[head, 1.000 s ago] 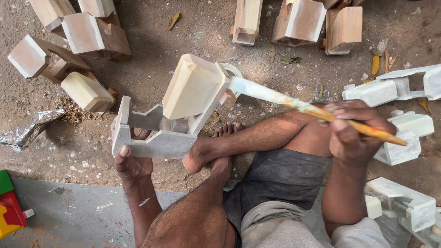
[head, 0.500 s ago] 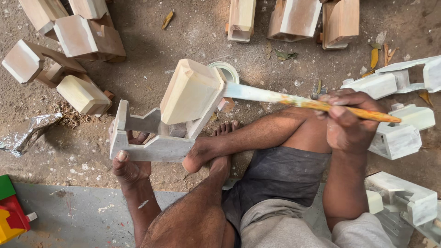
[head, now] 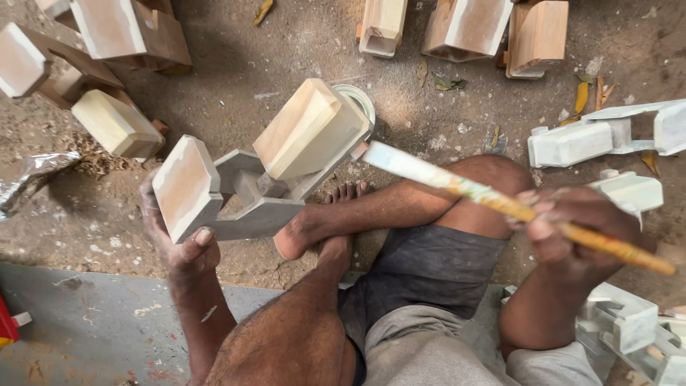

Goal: The person paints small wooden blocks white using a paintbrush. They hold each block in one hand and apply paint with the other, repeatedly dipping the brush into a paint can to reload. The person rotates the blocks to cover all sides and continues the process for multiple pieces.

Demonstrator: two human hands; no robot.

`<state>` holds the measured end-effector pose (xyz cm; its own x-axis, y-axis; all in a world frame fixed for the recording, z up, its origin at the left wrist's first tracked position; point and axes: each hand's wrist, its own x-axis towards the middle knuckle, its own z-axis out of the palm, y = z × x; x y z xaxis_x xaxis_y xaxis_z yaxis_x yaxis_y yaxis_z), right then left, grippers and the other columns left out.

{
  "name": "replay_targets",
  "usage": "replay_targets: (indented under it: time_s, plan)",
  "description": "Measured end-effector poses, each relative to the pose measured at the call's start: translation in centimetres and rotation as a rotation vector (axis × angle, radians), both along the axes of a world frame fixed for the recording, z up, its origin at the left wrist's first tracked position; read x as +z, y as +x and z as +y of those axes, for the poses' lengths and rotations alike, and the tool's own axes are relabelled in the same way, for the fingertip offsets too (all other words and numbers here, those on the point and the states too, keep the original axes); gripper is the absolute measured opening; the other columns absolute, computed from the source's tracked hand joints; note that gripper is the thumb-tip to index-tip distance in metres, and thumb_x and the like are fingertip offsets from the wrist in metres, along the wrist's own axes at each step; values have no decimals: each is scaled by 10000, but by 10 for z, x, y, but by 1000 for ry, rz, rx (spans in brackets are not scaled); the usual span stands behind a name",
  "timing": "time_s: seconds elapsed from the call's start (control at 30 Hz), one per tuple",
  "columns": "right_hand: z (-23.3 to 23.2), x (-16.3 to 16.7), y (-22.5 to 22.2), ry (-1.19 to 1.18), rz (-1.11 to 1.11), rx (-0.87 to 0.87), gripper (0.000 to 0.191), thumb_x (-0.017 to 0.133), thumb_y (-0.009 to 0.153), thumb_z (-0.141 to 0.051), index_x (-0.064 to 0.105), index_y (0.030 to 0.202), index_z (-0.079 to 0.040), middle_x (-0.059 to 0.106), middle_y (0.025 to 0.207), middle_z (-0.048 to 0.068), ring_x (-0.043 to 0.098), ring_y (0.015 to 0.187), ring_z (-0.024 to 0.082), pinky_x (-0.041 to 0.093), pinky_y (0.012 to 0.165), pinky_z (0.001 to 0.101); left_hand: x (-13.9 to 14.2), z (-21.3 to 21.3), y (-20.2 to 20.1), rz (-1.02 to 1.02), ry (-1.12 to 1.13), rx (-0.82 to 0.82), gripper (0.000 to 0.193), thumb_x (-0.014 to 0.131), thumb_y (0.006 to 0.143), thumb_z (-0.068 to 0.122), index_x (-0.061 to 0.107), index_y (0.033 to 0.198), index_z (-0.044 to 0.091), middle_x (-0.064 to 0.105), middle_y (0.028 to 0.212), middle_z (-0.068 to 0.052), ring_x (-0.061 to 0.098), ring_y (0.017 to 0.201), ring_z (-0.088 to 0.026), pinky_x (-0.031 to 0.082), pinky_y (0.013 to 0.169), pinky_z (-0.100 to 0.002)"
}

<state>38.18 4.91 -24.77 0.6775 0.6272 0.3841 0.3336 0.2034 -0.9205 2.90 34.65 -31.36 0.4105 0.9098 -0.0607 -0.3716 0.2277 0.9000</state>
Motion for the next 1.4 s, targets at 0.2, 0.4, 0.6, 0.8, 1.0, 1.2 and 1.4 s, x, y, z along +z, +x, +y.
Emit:
replay_targets:
  time_s: [0.2,0.4,0.6,0.8,1.0,1.2,1.4]
  plan:
    - [20,27,-34,-236,-342,24,134,775,1005,-141,701,1052,-40,746,896,150,791,833,232,677,752,308,3,-7,-3,90,41,-7,1053,1002,679,313,420,1504,13,527,1371,-115,526,1308,-238,500,1218,-399]
    - [25,25,-19,-243,-442,-39,177,769,965,-172,686,1014,-24,734,882,138,780,846,228,680,735,305,5,-6,-4,184,155,-32,1024,985,690,360,444,1490,21,520,1349,-95,529,1300,-235,526,1202,-409]
    - [20,17,-21,-49,-376,34,188,790,922,-155,677,1022,-43,731,865,100,773,749,183,690,657,318,10,-8,-1,300,211,-22,1013,959,686,427,478,1478,15,535,1343,-107,556,1299,-246,535,1213,-415]
    - [22,11,-18,-190,-441,43,158,773,982,-88,683,1094,-21,752,965,133,797,856,223,700,740,318,13,-10,0,328,251,-28,1027,972,692,454,477,1475,12,532,1367,-109,559,1302,-238,533,1210,-406]
    - [18,12,-23,-96,-341,102,158,765,909,-108,655,997,-36,745,865,88,779,806,195,681,692,300,15,-10,1,302,246,-54,1010,985,701,407,472,1476,9,540,1327,-100,574,1273,-220,514,1154,-375]
    - [35,2,-27,-102,-542,233,92,749,924,-28,682,986,-17,729,884,138,774,806,251,700,704,333,18,-10,3,300,264,-77,991,985,706,371,471,1471,7,545,1337,-94,587,1262,-214,528,1146,-358]
    - [25,5,-21,-15,-275,304,179,768,892,-75,676,1039,-29,766,915,84,801,789,129,677,659,227,10,-6,3,311,364,-97,989,972,703,389,484,1483,25,560,1340,-97,619,1253,-226,588,1133,-394]
